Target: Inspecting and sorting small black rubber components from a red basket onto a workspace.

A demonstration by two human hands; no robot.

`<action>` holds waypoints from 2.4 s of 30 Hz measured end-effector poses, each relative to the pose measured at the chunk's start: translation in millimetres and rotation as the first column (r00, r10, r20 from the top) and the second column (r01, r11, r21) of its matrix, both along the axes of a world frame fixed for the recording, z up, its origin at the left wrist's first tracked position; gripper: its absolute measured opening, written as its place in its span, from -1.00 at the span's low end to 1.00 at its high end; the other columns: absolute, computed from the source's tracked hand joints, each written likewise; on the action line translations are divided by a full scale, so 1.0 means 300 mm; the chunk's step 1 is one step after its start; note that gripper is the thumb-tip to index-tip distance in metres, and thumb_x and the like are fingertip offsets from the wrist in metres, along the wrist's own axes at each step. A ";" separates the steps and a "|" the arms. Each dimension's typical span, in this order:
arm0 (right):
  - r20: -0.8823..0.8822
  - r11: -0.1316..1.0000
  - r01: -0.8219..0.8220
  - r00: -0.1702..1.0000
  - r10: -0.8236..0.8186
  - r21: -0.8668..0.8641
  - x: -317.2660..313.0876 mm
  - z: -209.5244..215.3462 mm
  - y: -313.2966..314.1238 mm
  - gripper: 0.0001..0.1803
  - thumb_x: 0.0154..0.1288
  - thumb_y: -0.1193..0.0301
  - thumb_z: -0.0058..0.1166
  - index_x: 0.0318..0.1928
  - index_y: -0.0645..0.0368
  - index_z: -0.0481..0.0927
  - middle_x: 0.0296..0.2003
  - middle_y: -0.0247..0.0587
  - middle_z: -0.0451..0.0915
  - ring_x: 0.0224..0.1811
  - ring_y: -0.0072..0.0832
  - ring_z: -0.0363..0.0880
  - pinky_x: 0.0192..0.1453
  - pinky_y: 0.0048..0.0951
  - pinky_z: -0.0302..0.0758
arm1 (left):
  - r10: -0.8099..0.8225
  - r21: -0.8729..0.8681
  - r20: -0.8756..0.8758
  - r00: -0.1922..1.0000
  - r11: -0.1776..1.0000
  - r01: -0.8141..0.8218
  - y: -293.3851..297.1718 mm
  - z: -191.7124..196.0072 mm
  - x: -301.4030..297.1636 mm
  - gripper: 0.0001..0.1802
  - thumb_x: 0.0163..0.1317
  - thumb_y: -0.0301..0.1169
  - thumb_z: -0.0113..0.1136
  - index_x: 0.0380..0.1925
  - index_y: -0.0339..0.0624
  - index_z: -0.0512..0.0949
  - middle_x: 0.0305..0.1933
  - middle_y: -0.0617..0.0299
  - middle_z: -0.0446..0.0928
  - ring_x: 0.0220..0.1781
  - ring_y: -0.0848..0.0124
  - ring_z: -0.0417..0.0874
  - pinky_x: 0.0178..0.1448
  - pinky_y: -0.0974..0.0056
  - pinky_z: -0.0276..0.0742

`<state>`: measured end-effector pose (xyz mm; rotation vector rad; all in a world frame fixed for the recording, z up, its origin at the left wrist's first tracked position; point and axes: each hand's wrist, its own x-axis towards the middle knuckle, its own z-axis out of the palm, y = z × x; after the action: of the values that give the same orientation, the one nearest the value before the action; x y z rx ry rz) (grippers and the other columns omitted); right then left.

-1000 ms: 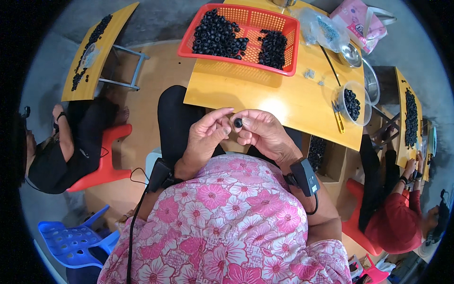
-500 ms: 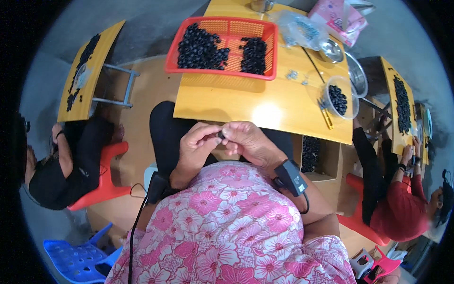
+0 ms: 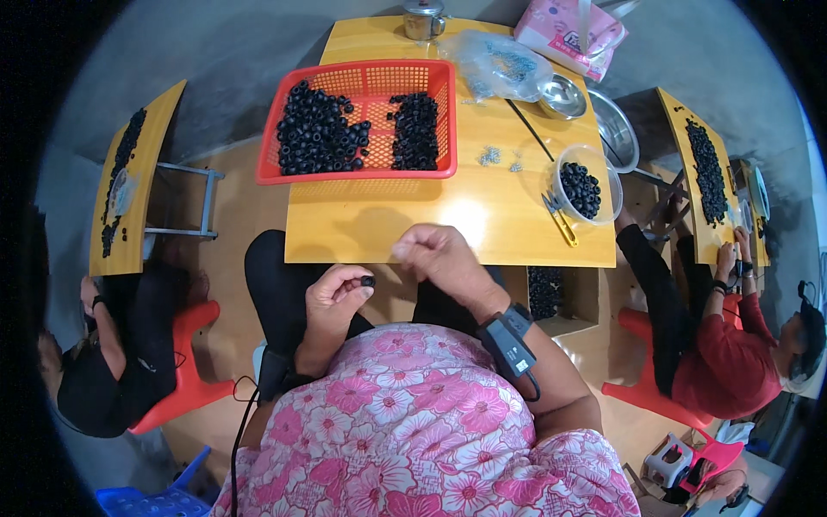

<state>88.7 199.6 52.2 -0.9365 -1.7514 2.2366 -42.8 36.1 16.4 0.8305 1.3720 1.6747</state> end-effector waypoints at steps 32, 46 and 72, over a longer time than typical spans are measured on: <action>0.063 0.341 0.229 0.742 -0.667 0.912 0.209 -0.156 0.385 -0.81 0.03 0.55 0.18 -0.26 0.19 0.61 -0.47 -0.10 0.55 -0.44 -0.29 0.55 -0.30 -0.37 0.50 | -0.095 -0.087 0.105 0.990 0.991 0.105 -0.005 -0.013 0.020 -0.82 0.15 -0.63 0.19 -0.21 -0.29 0.56 -0.36 0.41 0.40 -0.35 0.67 0.35 -0.25 0.56 0.32; -0.040 0.319 0.301 0.780 -0.625 0.899 0.208 -0.163 0.364 -0.90 0.06 0.55 0.18 -0.35 0.22 0.63 -0.43 -0.07 0.56 -0.43 -0.24 0.57 -0.30 -0.36 0.51 | -0.097 -0.071 0.091 0.991 0.992 0.104 -0.010 -0.025 0.017 -0.81 0.17 -0.62 0.18 -0.19 -0.31 0.55 -0.34 0.38 0.42 -0.33 0.67 0.36 -0.22 0.56 0.33; -0.037 0.183 0.173 0.817 -0.575 0.968 0.185 -0.126 0.355 -0.94 0.08 0.51 0.12 -0.41 0.18 0.64 -0.48 -0.09 0.56 -0.45 -0.20 0.57 -0.33 -0.31 0.51 | -0.103 -0.066 0.110 0.989 0.992 0.110 -0.012 -0.009 0.016 -0.80 0.16 -0.64 0.18 -0.19 -0.31 0.56 -0.34 0.40 0.40 -0.33 0.67 0.35 -0.21 0.57 0.31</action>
<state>144.0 306.0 14.3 -1.2134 -2.1261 0.3764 -38.0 32.6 13.7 0.7497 1.2852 1.5556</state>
